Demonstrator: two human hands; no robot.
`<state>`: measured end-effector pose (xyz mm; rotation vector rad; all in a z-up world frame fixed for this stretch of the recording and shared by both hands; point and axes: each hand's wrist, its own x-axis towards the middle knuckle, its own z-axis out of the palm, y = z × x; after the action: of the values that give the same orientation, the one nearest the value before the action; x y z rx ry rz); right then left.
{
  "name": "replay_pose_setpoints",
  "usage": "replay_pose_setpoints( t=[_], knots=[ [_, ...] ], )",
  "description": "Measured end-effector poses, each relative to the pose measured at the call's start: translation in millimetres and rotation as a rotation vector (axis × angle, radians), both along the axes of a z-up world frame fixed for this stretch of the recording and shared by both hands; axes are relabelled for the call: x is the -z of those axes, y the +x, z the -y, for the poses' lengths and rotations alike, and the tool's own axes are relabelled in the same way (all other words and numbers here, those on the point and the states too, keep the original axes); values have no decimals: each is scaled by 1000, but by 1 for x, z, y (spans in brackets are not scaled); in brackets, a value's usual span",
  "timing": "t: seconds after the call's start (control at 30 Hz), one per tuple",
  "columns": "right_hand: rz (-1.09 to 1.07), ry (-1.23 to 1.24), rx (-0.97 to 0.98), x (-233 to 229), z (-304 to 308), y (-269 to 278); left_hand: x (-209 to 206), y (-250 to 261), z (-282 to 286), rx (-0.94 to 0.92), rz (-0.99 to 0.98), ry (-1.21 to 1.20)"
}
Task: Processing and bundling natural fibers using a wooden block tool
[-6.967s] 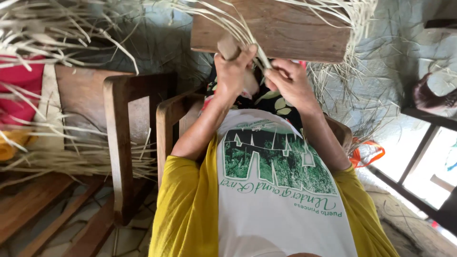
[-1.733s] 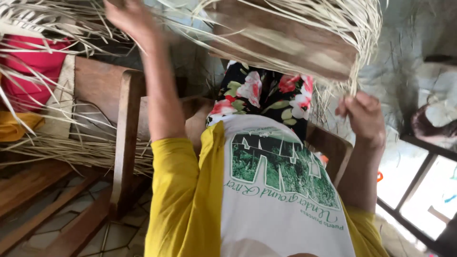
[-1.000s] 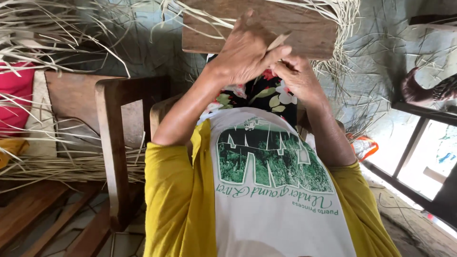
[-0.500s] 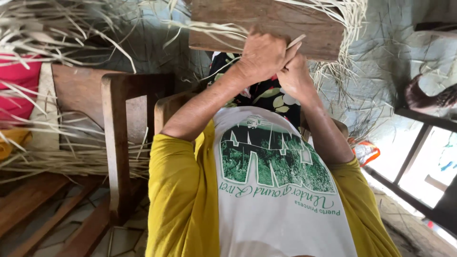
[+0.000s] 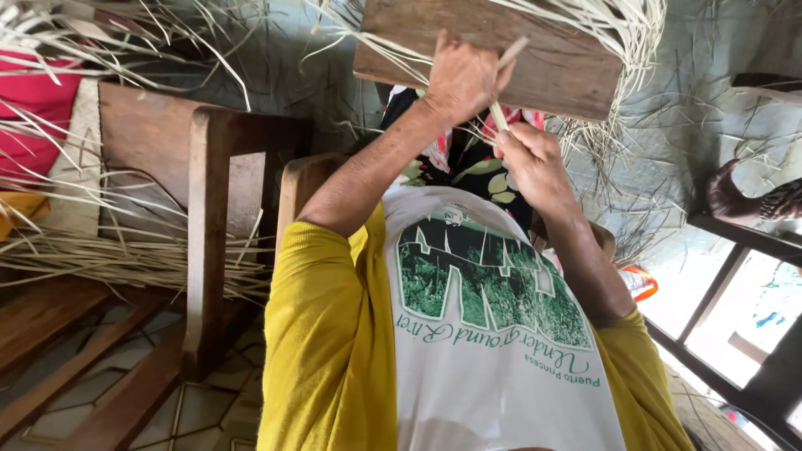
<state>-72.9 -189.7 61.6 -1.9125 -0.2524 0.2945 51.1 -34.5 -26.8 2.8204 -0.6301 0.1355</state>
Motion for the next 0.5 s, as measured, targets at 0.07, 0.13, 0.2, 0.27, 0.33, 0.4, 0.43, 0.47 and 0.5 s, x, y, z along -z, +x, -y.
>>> replay_pose_setpoints(
  t=[0.07, 0.13, 0.2, 0.27, 0.33, 0.4, 0.43, 0.47, 0.5],
  knots=[
    [-56, 34, -55, -24, 2, -9, -2, 5, -7, 13, -97, 176],
    [-139, -2, -31, -42, 5, -17, 2, 8, -16, -30, -68, 62],
    [-228, -38, -4, -49, 16, -28, -2, 12, -23, -70, -45, -52],
    [-233, 141, -65, -46, 32, -37, -17, 17, -31, -26, -202, 234],
    [-279, 125, -28, -60, 34, -47, 3, 26, -42, -100, -153, 196],
    [-324, 109, 9, -71, 37, -55, 12, 33, -57, -175, -104, 159],
    [-352, 126, 47, -74, 39, -58, 10, 35, -67, -207, -78, 186],
    [-377, 143, 85, -78, 41, -60, 8, 39, -77, -239, -50, 213],
    [-376, 143, 84, -63, 51, -64, 5, 39, -82, -240, -49, 213]
  ],
)
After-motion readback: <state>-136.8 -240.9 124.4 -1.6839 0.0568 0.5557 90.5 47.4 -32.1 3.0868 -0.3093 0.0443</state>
